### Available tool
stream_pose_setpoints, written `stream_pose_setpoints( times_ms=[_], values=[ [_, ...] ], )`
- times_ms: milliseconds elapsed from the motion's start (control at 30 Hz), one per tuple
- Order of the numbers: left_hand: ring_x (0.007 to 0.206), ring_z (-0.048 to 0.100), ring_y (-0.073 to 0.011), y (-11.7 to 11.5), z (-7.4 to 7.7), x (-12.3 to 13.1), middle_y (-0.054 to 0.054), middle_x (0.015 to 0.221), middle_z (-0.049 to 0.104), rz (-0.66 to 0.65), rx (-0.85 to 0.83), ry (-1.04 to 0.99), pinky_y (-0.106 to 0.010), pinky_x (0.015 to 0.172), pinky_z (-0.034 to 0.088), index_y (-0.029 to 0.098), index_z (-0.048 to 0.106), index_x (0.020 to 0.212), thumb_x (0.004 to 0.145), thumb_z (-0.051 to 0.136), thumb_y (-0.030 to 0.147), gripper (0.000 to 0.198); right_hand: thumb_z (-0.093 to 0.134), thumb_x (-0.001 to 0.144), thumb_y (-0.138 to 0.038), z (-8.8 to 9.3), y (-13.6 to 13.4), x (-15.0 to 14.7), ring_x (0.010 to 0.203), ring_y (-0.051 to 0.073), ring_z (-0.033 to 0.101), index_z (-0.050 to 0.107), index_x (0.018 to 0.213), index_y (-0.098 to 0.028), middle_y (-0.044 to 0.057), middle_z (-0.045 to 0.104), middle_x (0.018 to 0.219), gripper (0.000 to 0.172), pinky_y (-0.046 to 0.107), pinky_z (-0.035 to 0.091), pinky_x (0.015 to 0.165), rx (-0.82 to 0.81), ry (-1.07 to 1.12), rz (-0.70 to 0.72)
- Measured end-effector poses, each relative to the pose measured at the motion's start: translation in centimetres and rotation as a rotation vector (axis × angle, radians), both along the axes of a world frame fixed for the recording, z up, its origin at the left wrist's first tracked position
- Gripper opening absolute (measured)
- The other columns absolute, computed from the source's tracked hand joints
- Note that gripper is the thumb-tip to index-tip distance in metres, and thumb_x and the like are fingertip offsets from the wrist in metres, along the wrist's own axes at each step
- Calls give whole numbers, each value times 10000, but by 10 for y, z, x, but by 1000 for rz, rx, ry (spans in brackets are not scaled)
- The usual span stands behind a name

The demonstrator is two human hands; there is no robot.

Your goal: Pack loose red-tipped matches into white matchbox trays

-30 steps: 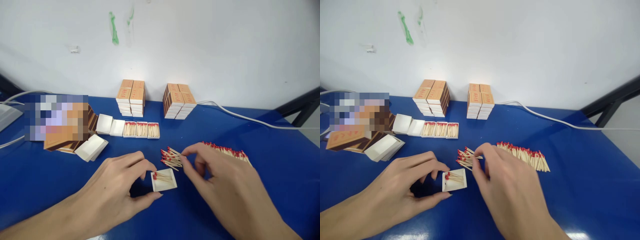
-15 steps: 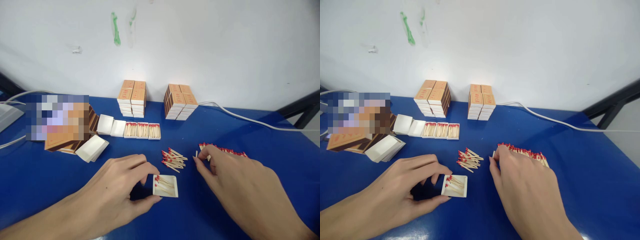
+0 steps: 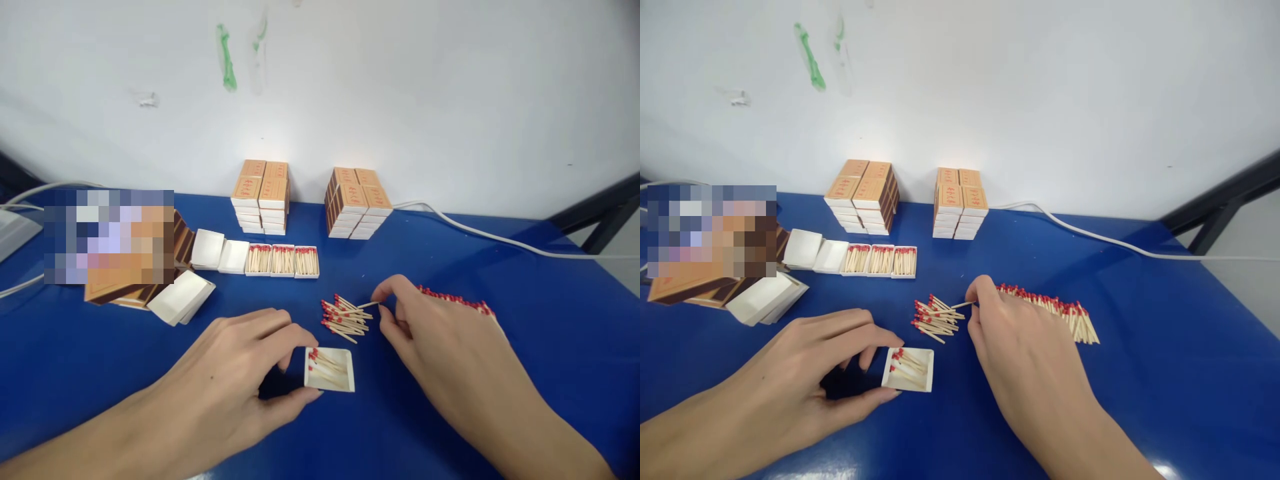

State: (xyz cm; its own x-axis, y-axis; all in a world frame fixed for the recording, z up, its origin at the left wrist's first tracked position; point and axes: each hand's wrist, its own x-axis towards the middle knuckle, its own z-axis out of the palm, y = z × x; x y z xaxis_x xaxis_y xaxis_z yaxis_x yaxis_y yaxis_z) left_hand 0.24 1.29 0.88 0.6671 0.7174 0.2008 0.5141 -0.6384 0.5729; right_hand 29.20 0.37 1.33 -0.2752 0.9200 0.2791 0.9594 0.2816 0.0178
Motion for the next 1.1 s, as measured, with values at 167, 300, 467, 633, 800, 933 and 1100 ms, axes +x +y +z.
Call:
stream_pose_setpoints(
  times_ms=[167,300,467,633,800,933,1100],
  values=[
    [784,644,-140,1,1,1,45,915,646,-3,-2,4,-302,669,469,284,715,1213,1039,777,249,188,507,1063,-164,-1,4,-5,505,185,625,617,1014,-256,-31,681,734,152,322,310,508,-10,51,32],
    [782,636,-143,1,2,1,44,901,643,-3,-4,4,-306,666,465,278,716,1193,1048,771,254,157,505,1060,-166,-2,6,-6,495,163,547,623,1012,-255,-10,667,826,155,326,274,496,48,7,-17],
    [783,624,-146,0,3,2,49,896,636,-3,0,13,-317,672,463,275,708,1190,1054,772,265,151,500,1025,-75,0,8,-5,618,176,559,635,959,-231,35,662,911,217,348,253,518,95,-34,57],
    [779,620,-145,1,3,2,53,896,633,-10,-3,23,-317,664,460,276,699,1197,1061,760,264,150,540,1043,-54,-1,10,-4,845,235,696,680,978,-221,56,716,942,228,347,342,551,96,18,110],
    [788,624,-148,1,4,1,48,907,637,-12,-15,27,-306,648,458,279,692,1206,1054,759,239,171,589,1102,-167,-1,7,-13,749,213,720,726,1252,-207,47,763,1021,207,347,421,548,106,95,20],
    [790,618,-151,1,3,0,49,903,635,-22,-7,24,-306,652,453,279,687,1223,1056,757,234,186,676,1087,-276,-2,4,-15,644,195,707,741,1169,-225,9,757,951,116,340,413,516,84,182,-85],
    [806,621,-146,2,0,0,52,916,635,-20,-17,23,-291,658,448,294,677,1270,1065,754,235,227,710,1091,-393,-8,9,-15,629,206,699,741,1024,-244,-4,740,918,167,351,439,541,26,256,-120]
  ],
)
